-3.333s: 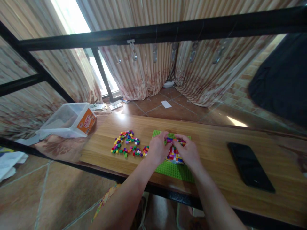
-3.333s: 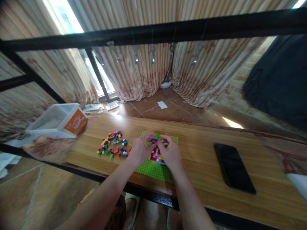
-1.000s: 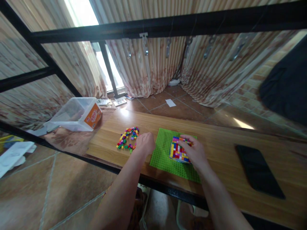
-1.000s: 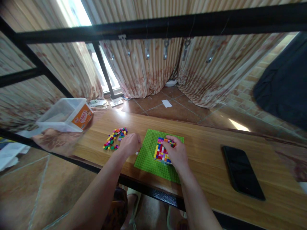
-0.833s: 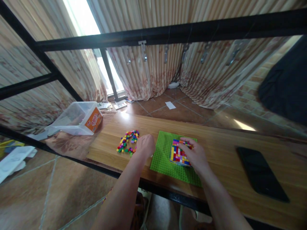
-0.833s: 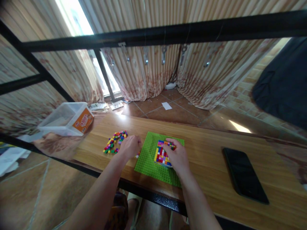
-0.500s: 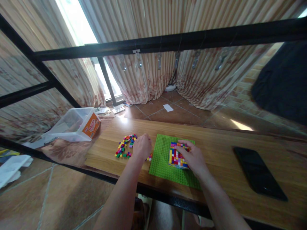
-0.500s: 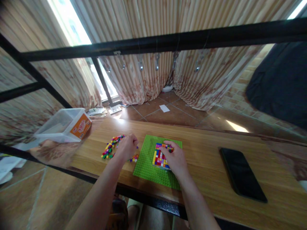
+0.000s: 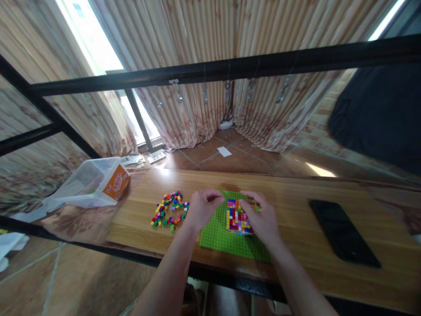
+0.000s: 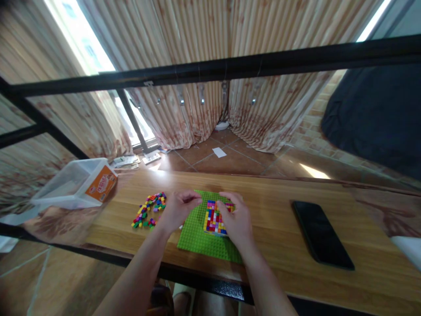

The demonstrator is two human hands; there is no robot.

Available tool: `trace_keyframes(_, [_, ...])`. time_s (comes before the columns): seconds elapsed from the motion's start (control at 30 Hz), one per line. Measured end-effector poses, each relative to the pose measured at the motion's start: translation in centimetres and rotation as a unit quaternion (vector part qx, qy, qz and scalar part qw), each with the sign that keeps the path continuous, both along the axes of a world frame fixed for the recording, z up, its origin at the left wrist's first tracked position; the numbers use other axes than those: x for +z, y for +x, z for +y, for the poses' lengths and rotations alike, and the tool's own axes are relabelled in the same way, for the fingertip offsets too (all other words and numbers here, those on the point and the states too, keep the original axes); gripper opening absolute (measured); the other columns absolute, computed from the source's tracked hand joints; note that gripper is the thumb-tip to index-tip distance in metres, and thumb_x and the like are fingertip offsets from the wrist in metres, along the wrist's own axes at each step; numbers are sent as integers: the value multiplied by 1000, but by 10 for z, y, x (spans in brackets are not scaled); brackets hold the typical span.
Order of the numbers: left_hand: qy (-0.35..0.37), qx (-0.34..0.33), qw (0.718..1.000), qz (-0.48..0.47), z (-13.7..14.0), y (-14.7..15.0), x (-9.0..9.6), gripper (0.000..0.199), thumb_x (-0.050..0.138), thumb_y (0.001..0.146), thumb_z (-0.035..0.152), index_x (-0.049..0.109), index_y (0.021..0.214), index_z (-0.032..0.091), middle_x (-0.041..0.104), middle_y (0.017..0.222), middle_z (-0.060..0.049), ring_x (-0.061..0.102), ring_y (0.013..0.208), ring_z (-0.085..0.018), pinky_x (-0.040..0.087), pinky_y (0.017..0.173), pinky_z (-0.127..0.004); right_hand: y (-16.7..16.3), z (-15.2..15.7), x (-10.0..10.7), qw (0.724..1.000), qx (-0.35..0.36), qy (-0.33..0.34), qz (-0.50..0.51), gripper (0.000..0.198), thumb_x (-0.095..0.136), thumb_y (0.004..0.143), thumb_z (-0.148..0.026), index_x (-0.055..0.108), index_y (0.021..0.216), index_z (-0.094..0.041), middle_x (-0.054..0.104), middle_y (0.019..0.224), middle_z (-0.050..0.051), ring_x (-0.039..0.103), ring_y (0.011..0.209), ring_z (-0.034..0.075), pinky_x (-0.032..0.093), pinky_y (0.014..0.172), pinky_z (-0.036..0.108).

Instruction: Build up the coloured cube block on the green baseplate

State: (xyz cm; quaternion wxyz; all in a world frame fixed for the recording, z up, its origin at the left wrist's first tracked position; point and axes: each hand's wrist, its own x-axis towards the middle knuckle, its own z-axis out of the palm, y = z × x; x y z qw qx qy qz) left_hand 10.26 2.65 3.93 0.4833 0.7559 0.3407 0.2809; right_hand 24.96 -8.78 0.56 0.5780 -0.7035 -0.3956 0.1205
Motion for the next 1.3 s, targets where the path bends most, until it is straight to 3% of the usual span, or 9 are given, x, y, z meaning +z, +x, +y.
trace_keyframes(0.1, [-56,-27,997,-43,-6,4,2,13,64,80,20,75,86,16,74,81,-2,67,76,-14,54,76,-27,-4,-3,10,996,27,56,-70,22,61,88,-35,74,103,-25,69,115,8,63,113,24,47,102,43])
trace_keyframes(0.3, [-176,-56,974,-131,-18,12,5,19,67,76,17,71,94,14,76,88,-4,69,77,-13,56,79,-28,-10,-4,14,991,63,43,-112,20,62,90,-38,75,103,-28,71,111,7,64,107,25,48,97,44])
trace_keyframes(0.57, [-284,-36,942,-177,-22,14,13,36,85,61,24,70,93,14,75,76,-2,67,67,-11,54,68,-23,-9,-6,16,993,96,70,-13,15,64,90,-33,76,96,-27,74,95,4,67,92,20,51,84,35])
trace_keyframes(0.87, [-277,-51,937,-206,-25,16,15,32,91,56,27,72,79,13,72,71,0,62,65,-8,48,66,-19,-9,-9,22,988,109,60,89,13,68,83,-34,75,86,-23,74,80,1,66,74,17,51,71,29])
trace_keyframes(1.1, [-282,-77,933,-210,-27,15,15,26,87,62,31,73,74,13,69,64,-1,60,59,-9,46,62,-21,-8,-11,21,971,134,78,181,15,74,78,-37,77,84,-24,76,79,2,67,71,17,52,69,29])
trace_keyframes(1.2, [-256,-55,945,-194,-19,10,13,19,84,63,27,74,73,14,69,64,0,60,60,-9,47,63,-21,-2,-11,20,967,93,111,212,14,77,74,-35,78,83,-25,75,78,0,65,70,15,51,69,28])
trace_keyframes(1.3, [-186,-22,973,-134,-8,3,10,8,79,64,19,74,69,15,69,64,1,59,61,-9,47,65,-21,8,-11,21,960,21,155,231,13,79,70,-33,78,82,-28,74,78,-2,63,73,13,50,71,27])
